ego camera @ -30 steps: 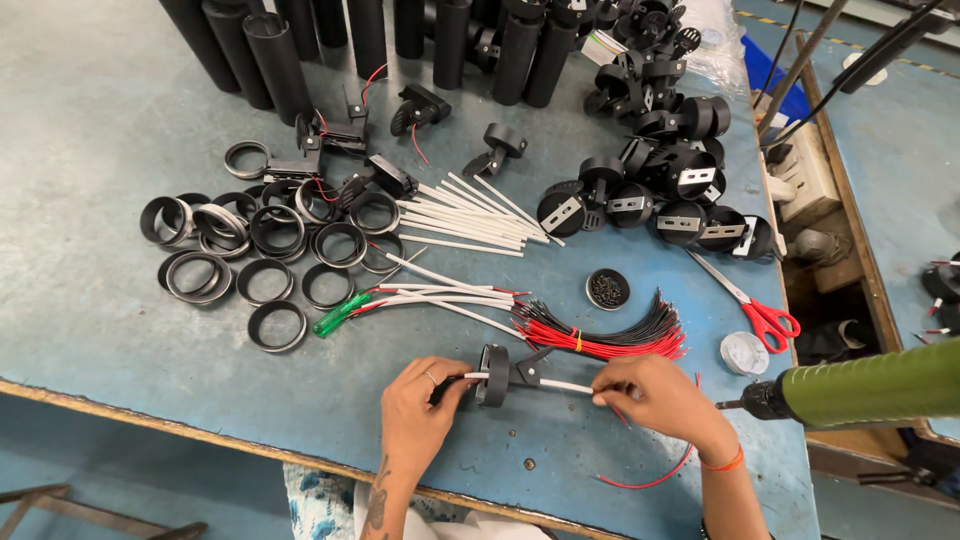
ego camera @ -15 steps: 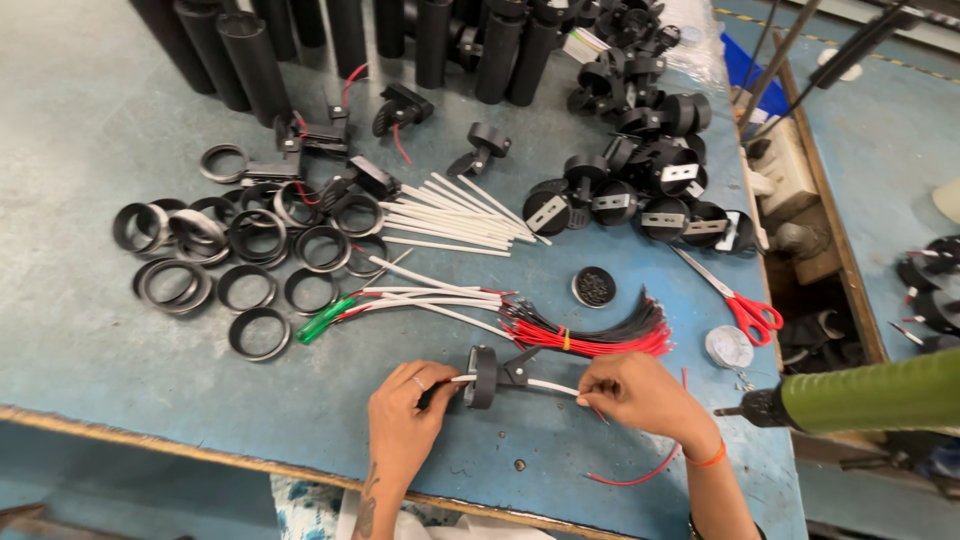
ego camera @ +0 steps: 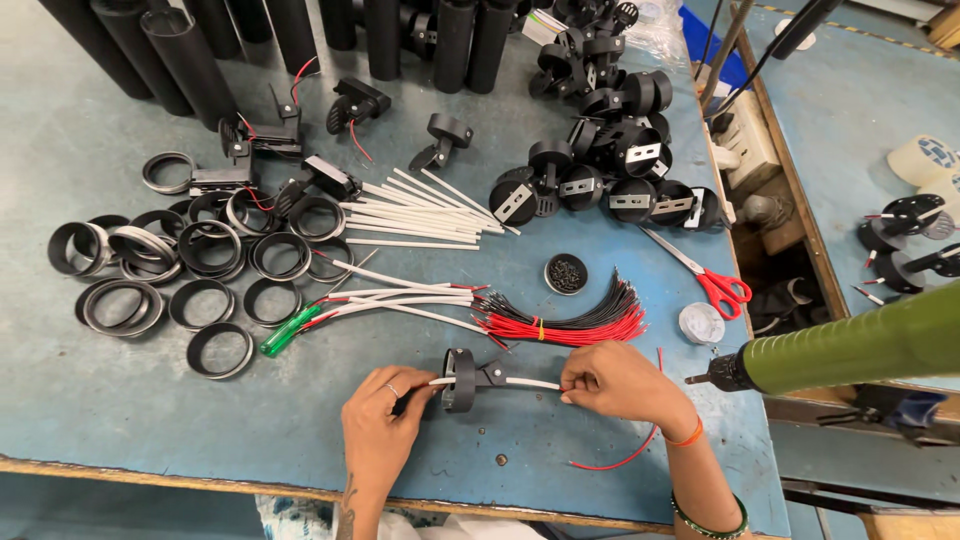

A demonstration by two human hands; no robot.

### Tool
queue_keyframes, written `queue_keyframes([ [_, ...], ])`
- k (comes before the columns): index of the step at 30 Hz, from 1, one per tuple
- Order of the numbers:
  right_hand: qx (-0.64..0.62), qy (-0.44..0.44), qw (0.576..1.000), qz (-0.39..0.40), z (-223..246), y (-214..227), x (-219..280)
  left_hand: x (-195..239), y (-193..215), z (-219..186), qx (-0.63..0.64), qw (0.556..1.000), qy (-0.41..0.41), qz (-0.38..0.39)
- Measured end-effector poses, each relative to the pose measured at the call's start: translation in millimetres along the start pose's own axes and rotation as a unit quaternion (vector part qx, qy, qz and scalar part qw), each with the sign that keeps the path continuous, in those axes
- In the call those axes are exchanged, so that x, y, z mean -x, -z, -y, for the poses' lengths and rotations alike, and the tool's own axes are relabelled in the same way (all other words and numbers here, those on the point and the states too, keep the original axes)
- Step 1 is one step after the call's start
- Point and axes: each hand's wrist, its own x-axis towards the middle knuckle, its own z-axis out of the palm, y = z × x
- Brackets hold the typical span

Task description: The person assembles electronic components at a workbench. They insert white plastic rods into black plastic housings, connect red and black wires, and use a green heat gun to shrink tubing around the connections. The person handles multiple components and wires in a repetitive assembly sequence.

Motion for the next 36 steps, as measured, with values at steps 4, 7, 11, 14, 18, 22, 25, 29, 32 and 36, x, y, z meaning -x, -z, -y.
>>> queue_keyframes([
  [4,-0.025,-0.017,1.0,0.001,1.0,1.6,-0.2,-1.9,1.1,-4.7,0.005,1.0,-0.001,0.001],
  [7,-0.043,-0.008,0.999,-0.01,3.4,3.7,-0.9,-1.4,6.8,-10.3,0.034,0.999,-0.039,0.0],
  [11,-0.071,0.012,0.997,-0.019,8.5,5.4,-1.2,-0.3,17.0,-15.2,0.118,0.99,-0.079,0.015],
  [14,-0.047,0.015,0.999,-0.008,10.8,4.8,-1.2,1.1,20.9,-13.9,0.145,0.987,-0.07,0.008],
  [18,-0.046,0.027,0.999,-0.008,11.7,3.7,-1.8,3.7,20.0,-9.2,0.188,0.979,-0.066,0.044],
  [22,-0.057,0.031,0.998,-0.019,11.8,4.7,-1.5,7.7,20.4,-12.5,0.201,0.978,-0.055,0.013],
  [25,-0.058,0.032,0.996,-0.066,11.7,6.6,3.2,13.6,22.4,-27.4,0.136,0.989,-0.05,-0.035],
  [29,-0.072,0.043,0.985,-0.151,14.3,5.6,-1.8,17.2,22.8,-54.3,0.033,0.992,-0.123,0.008],
  [32,-0.08,0.069,0.971,-0.214,12.6,8.8,-1.3,9.2,9.2,-69.6,-0.025,0.955,-0.263,0.131],
  [36,-0.088,0.057,0.98,-0.172,6.7,13.5,3.0,-5.5,-11.9,-72.4,-0.181,0.933,-0.231,0.208],
])
